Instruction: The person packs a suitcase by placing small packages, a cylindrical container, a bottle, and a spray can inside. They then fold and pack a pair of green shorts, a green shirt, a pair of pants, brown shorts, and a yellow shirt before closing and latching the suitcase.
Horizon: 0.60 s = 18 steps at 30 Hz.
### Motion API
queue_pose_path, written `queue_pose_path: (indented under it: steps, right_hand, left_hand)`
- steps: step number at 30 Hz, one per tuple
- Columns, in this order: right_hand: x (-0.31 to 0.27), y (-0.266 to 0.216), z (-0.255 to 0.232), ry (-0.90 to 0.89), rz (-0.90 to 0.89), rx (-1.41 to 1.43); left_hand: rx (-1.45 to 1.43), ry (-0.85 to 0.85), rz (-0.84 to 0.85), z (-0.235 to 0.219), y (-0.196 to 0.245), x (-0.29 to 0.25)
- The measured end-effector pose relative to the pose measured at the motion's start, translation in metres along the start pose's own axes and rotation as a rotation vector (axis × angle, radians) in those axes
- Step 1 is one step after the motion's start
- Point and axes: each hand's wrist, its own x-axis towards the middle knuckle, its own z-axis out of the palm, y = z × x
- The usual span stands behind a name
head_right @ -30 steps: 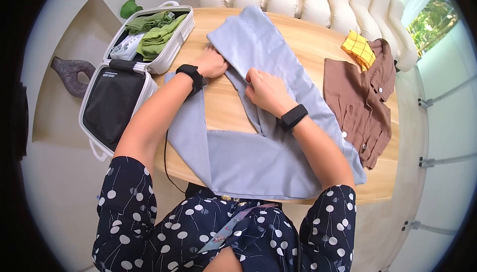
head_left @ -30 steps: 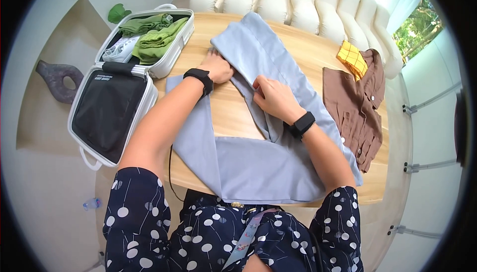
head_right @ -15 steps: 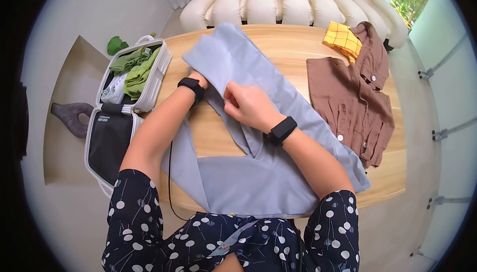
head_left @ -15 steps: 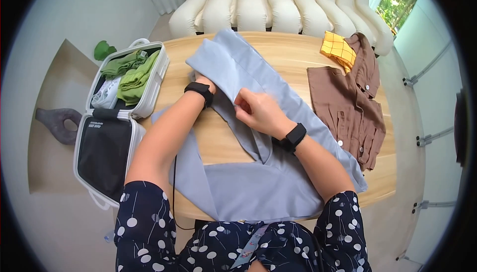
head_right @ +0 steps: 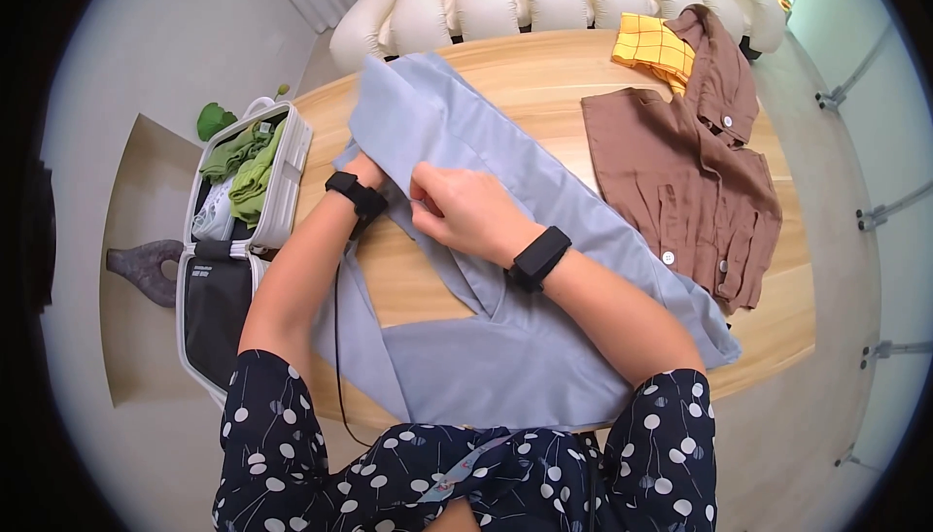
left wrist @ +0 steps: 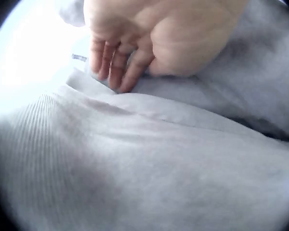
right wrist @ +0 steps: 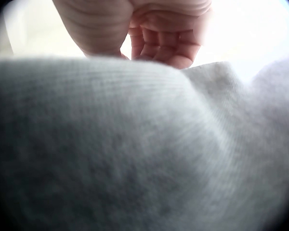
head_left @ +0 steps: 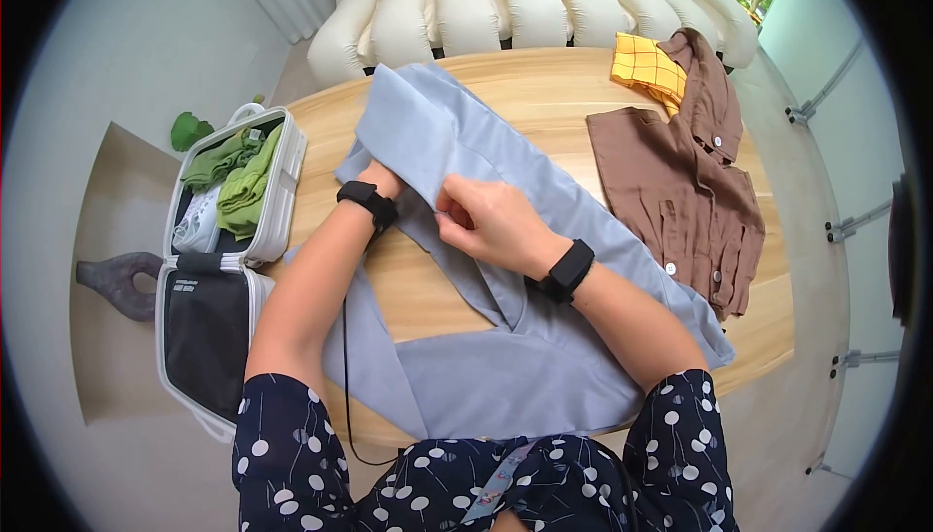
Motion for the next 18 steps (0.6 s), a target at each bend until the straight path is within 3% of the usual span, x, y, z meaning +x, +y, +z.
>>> queue_pose_path:
  steps: [3,11,18]
  right_hand:
    - [0.0,0.002,0.001,0.004,-0.018,-0.007]
    - [-0.002,0.001,0.0,-0.095,-0.041,-0.01]
    - [-0.006,0.006,-0.001,-0.268,0.078,0.002]
  left_hand:
    - [-0.108,-0.157,-0.069,-0.002,-0.004,-0.007]
    - [-0.44,-0.207,-0.485,0.042,-0.053,0.035]
    - [-1.19,-0.212,-0.758,0.029,-0.088,0.028]
